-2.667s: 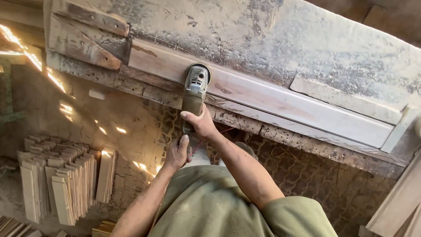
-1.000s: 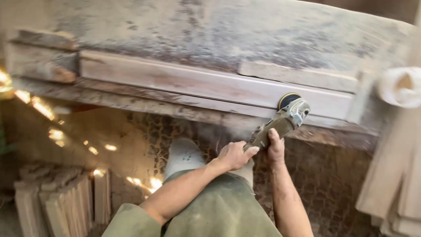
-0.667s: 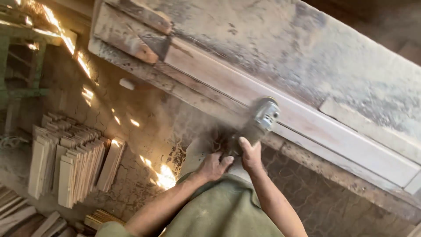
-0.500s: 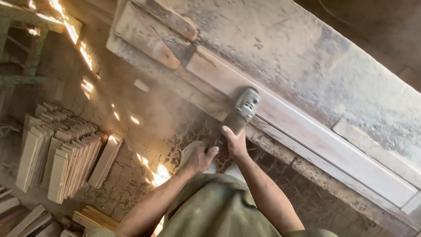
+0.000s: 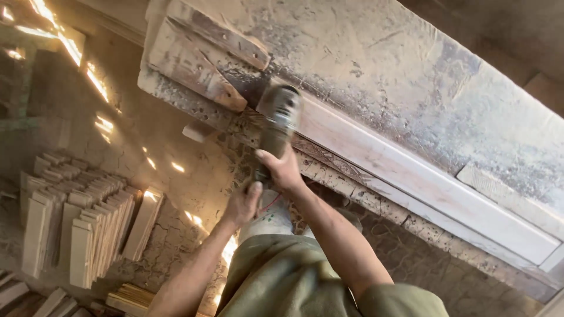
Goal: Sanding several wooden planks using a power sander, applying wood filler to imperfections, and smoothing the surface.
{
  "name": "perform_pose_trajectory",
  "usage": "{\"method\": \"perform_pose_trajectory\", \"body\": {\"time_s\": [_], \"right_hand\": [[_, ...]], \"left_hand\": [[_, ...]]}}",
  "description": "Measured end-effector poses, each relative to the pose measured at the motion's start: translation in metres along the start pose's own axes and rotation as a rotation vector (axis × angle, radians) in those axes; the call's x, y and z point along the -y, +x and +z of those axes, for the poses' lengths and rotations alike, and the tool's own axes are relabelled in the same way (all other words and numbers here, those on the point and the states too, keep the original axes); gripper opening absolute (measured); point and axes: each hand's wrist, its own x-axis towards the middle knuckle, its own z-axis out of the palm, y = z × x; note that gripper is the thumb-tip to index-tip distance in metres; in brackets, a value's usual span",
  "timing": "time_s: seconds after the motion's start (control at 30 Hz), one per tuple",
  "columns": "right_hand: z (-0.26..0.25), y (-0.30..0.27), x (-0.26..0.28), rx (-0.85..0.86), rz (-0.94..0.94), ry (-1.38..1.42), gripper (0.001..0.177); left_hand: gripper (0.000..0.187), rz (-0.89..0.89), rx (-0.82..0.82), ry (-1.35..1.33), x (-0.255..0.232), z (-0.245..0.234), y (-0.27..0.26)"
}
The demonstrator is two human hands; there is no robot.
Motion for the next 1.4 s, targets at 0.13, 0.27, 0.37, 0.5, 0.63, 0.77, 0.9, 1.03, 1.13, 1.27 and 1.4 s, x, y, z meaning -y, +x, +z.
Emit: {"method": "perform_pose_trajectory", "body": {"time_s": [0.13,0.27,0.37,0.5,0.63,0.77,0.9,1.03,1.13,1.27,1.4], "right_hand": [[-0.037,-0.031,-0.018,-0.154,0.033,0.124,0.038],[-0.005,-0.014,-0.014,-0.083,0.027,0.103,0.042],[0.022,0.016,-0.014,0.047,-0.054,0.013,0.051],[0.017,0.013,0.0,0.054,-0.048,0.061,0.048],[-0.031,-0.036,0.021,-0.152,0.085,0.092,0.039],[-0.146,-0.075,-0.056,-0.353,0.149,0.069,0.037],[-0.14,-0.074,-0.073,-0.434,0.095,0.2,0.047],[-0.023,-0.048,-0.01,-0.153,0.011,0.109,0.048],[0.016,-0.016,-0.01,0.074,-0.098,0.079,0.047],[0.02,-0.006,-0.034,0.103,-0.087,0.141,0.042],[-0.017,-0.043,-0.036,-0.015,0.013,0.082,0.048]], "left_hand": [[0.068,0.066,0.128,0.041,0.0,0.014,-0.005],[0.073,0.107,0.045,0.098,0.021,0.005,-0.005],[0.074,0.039,-0.021,-0.047,0.001,-0.019,-0.002],[0.072,0.044,-0.074,-0.014,-0.027,-0.012,-0.01],[0.067,0.113,0.078,0.237,-0.007,0.041,-0.005],[0.074,0.014,0.341,0.09,-0.025,0.08,-0.018],[0.086,0.056,0.417,0.192,-0.024,0.065,-0.018],[0.074,-0.086,0.192,0.131,0.008,0.025,-0.017],[0.068,-0.051,-0.021,0.034,0.021,-0.001,-0.016],[0.07,0.03,-0.09,-0.02,0.002,-0.015,-0.032],[0.058,0.166,0.013,0.015,0.02,0.014,-0.031]]}}
